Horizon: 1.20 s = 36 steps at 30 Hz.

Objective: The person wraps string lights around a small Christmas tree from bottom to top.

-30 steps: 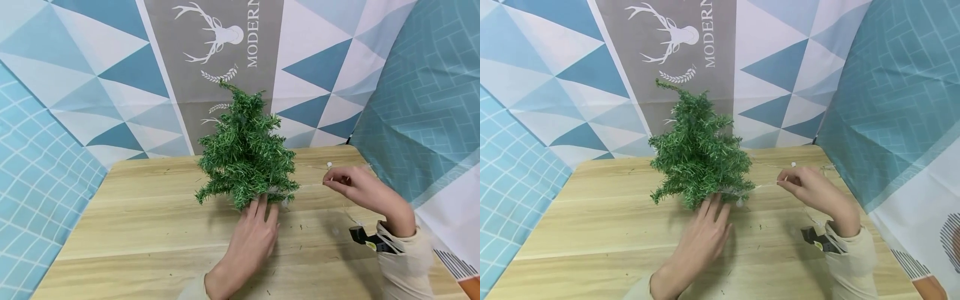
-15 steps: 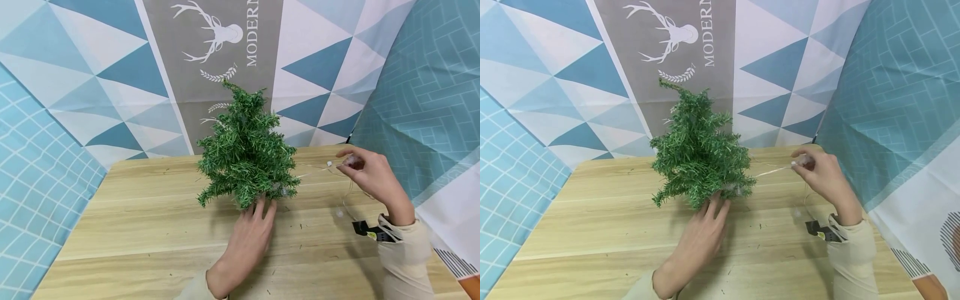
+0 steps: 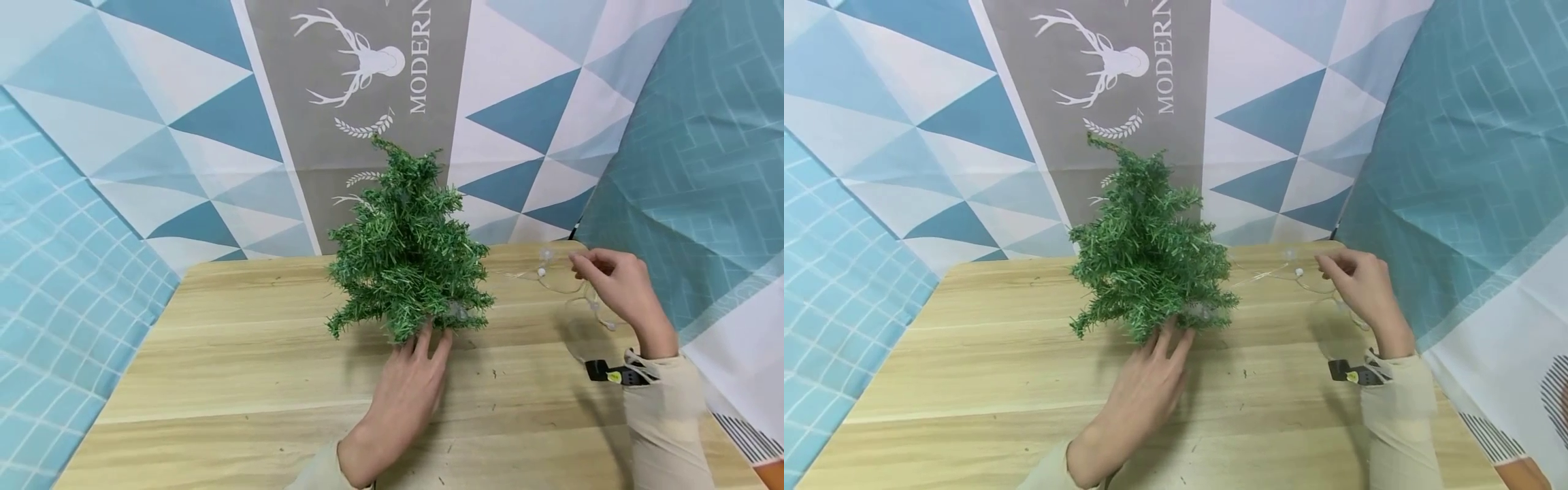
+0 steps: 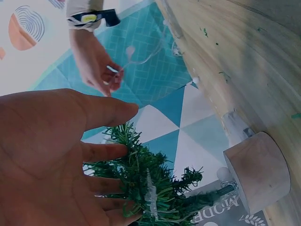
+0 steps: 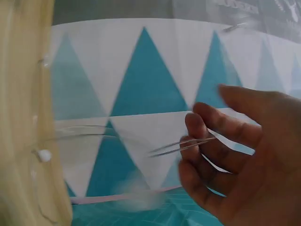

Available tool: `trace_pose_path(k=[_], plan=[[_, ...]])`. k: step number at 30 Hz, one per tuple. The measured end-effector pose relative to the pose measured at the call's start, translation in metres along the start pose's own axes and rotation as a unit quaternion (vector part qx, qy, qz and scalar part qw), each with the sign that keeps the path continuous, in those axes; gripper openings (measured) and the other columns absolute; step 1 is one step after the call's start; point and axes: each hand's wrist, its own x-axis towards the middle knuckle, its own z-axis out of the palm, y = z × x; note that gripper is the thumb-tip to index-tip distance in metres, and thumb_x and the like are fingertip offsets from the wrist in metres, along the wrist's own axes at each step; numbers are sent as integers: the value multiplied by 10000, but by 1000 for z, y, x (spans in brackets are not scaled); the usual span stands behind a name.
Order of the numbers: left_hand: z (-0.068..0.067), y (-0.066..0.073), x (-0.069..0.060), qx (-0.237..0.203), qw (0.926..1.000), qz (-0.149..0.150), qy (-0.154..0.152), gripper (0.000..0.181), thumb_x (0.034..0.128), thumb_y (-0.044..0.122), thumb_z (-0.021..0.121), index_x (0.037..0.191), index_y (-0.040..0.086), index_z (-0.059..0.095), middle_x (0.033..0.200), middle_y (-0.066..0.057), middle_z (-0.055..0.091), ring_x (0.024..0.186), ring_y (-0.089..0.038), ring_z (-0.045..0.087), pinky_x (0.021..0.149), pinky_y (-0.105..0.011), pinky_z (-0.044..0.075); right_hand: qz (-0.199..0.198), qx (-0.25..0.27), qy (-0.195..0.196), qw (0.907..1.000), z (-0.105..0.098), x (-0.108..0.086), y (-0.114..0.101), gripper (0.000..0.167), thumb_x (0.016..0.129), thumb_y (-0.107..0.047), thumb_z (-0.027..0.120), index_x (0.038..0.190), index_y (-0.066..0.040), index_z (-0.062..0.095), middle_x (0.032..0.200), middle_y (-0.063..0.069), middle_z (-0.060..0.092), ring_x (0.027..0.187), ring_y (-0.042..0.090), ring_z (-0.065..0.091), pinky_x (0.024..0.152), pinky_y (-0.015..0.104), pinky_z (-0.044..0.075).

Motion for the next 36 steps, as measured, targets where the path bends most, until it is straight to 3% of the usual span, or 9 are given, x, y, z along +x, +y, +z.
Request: trace_pose_path(k=[3, 7, 10, 16, 23, 29, 32, 33, 36], plan=[[-1, 1, 0, -97, 9999, 74, -112, 659, 854, 307, 759, 1430, 131, 492, 1464, -210, 462, 982, -242, 658, 737, -298, 586, -128, -203, 149, 9996, 2, -3, 14, 293, 1018, -285, 580, 922, -70, 755, 931, 157, 703, 742, -22, 528, 617, 215, 410], [-3, 2, -2, -164, 9994, 131, -281, 698, 845, 354, 771, 1439, 126, 481, 1467, -208, 460, 1024, -258, 654, 799, -321, 584, -242, -651, 209, 9974, -3, 3, 28, 254, 992, -247, 628, 923, -35, 750, 716, 117, 556, 648, 109, 414, 579, 299, 306], [-4, 0, -4, -200, 9991, 122, -355, 706, 843, 365, 774, 1438, 127, 480, 1479, -209, 444, 1053, -271, 647, 816, -325, 581, -89, -760, -136, 9970, -14, 14, 33, 282, 991, -284, 627, 948, -28, 735, 580, 60, 453, 511, 183, 357, 495, 326, 269], [-7, -6, -4, -293, 9986, 184, -410, 709, 855, 388, 760, 1445, 120, 470, 1491, -214, 431, 1048, -291, 654, 822, -330, 582, 428, -464, -1141, 9915, -34, 37, 40, 400, 1013, -355, 575, 1061, 20, 704, 637, 40, 630, 495, 192, 508, 438, 324, 368], [-7, -11, -6, -397, 9984, 152, -374, 658, 838, 330, 782, 1383, 112, 485, 1523, -165, 403, 961, -262, 664, 809, -327, 586, 976, -47, -1359, 9859, -44, 52, 59, 477, 1016, -365, 564, 1186, 76, 631, 709, 75, 693, 580, 213, 622, 516, 331, 513], [-6, -11, -6, -94, 9992, 202, -323, 682, 824, 367, 789, 1377, 103, 489, 1524, -143, 392, 1012, -263, 649, 801, -318, 586, 1009, -475, -1704, 9791, -45, 63, 73, 514, 1043, -411, 460, 1236, 56, 552, 546, 41, 551, 476, 237, 502, 494, 355, 402], [-5, -13, -6, -47, 9995, 228, -226, 681, 811, 372, 798, 1363, 105, 503, 1509, -139, 417, 963, -245, 655, 784, -312, 586, 1331, 86, -1977, 9711, -44, 68, 77, 619, 1048, -458, 417, 1369, 71, 429, 515, 8, 426, 453, 199, 415, 488, 382, 385], [-5, -13, -6, -45, 9995, 239, -195, 674, 808, 371, 800, 1355, 107, 508, 1507, -140, 423, 955, -246, 658, 800, -319, 585, 1517, 470, -1988, 9671, -44, 70, 79, 579, 1051, -460, 409, 1386, 13, 437, 532, -5, 416, 469, 185, 416, 499, 380, 400], [-5, -15, -7, -28, 9995, 267, -139, 648, 812, 370, 795, 1337, 111, 516, 1504, -145, 437, 904, -237, 663, 785, -320, 585, 2121, 1984, -1763, 9405, -45, 72, 85, 435, 1047, -467, 419, 1280, -140, 584, 585, -16, 461, 509, 139, 438, 514, 362, 455]])
